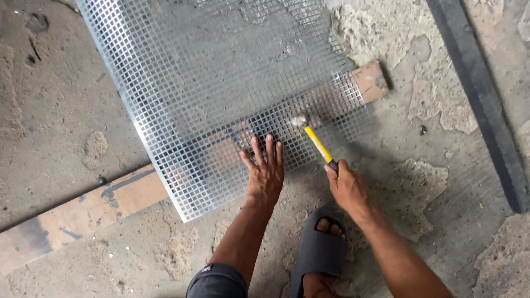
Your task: The person uses a hammer to strike and flatten a piece of metal mesh grid placed on a wooden plank on a concrete floor.
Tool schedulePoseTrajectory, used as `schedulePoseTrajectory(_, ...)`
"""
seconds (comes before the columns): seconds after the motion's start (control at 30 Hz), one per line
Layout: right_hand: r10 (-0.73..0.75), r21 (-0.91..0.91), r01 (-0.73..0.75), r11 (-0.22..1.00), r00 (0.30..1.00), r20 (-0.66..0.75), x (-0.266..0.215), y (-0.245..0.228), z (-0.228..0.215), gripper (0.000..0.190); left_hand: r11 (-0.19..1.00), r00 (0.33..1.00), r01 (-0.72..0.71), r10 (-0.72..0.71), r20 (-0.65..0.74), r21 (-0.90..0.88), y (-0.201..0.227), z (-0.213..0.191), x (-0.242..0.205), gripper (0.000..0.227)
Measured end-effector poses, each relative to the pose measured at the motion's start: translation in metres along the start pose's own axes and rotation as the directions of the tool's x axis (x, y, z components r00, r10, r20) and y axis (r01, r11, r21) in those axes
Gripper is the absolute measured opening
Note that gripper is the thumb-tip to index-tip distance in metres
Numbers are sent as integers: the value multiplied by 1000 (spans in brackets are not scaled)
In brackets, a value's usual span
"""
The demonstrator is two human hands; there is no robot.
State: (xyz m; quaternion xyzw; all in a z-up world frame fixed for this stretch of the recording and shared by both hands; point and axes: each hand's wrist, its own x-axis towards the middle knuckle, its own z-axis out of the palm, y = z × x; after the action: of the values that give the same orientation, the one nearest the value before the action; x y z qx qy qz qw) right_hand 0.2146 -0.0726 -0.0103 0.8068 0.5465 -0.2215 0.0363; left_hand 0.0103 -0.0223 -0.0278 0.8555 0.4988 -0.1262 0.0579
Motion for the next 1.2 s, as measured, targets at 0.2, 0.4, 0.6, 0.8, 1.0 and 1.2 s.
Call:
schedulePoseTrajectory(0.2, -44, 56, 43, 998, 998, 33, 3, -4, -11, 40, 993, 994, 66, -74, -84, -98, 7, 0, -18, 73)
schedulePoseTrajectory(0.4, -33, 118, 26, 993, 998, 50, 4, -9, -16, 39, 969, 953, 227, -242, -181, -99, -2, 17, -61, 75)
schedulePoseTrajectory(0.6, 13, 418, -88, 904, 984, 178, -7, -2, -7, 31, 982, 980, 148, -130, 153, -114, -13, 20, -48, 79)
schedulePoseTrajectory(0.8, -150, 381, 167, 909, 986, -74, -23, 5, -14, 32, 994, 988, 63, -50, 148, -85, -22, 7, -47, 71)
schedulePoseTrajectory(1.0, -447, 129, 448, 885, 894, -37, -10, -52, -6, 44, 997, 977, 24, -9, 211, -67, -28, -7, -47, 73)
schedulePoseTrajectory(1.2, -432, 178, 445, 878, 895, -107, -5, -40, 30, 37, 996, 979, 22, -5, 204, -82, -29, -1, -43, 68)
